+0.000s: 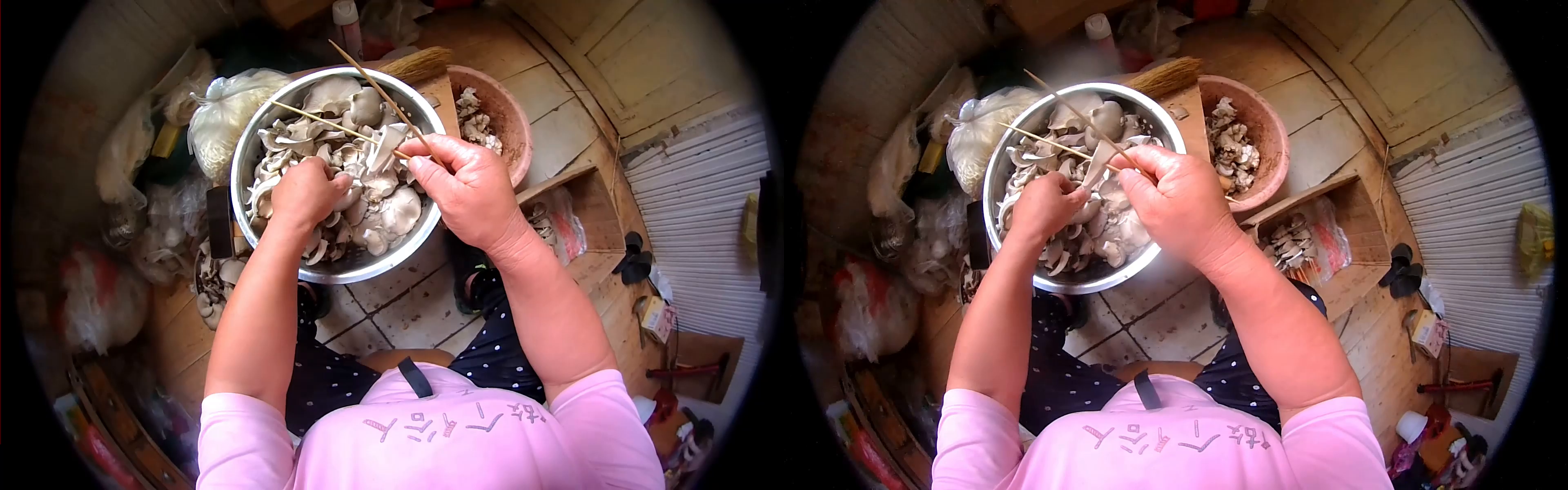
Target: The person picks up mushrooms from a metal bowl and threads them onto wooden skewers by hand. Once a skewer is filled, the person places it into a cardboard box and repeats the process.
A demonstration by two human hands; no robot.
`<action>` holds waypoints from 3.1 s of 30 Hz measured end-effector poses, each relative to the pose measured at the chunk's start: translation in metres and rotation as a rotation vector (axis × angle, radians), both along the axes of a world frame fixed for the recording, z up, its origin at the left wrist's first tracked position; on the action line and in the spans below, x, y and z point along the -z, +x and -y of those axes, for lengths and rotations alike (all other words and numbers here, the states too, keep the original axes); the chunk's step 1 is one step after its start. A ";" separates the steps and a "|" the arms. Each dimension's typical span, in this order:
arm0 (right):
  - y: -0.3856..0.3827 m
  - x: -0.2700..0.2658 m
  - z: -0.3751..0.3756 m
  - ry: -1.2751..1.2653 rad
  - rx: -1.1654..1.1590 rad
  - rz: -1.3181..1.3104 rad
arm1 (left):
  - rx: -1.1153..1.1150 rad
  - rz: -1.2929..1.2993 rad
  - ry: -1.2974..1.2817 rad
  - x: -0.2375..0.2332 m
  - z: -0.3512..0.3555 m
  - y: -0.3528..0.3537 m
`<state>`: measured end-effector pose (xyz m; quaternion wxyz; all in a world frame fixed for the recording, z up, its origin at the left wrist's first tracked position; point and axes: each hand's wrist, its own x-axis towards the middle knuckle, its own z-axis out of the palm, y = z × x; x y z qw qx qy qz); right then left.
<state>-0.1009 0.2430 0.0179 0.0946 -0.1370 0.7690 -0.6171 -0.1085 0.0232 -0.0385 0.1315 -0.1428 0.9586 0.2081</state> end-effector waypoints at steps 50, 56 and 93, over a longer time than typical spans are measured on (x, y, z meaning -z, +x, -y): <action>0.012 -0.009 -0.003 0.073 -0.028 -0.120 | -0.723 -0.812 1.747 -0.041 0.041 0.015; 0.012 -0.004 -0.002 0.061 -0.008 -0.156 | -0.706 -0.818 1.654 -0.047 0.031 0.016; 0.005 0.004 0.002 -0.007 0.092 -0.270 | 0.303 -0.023 -0.089 0.015 -0.010 -0.004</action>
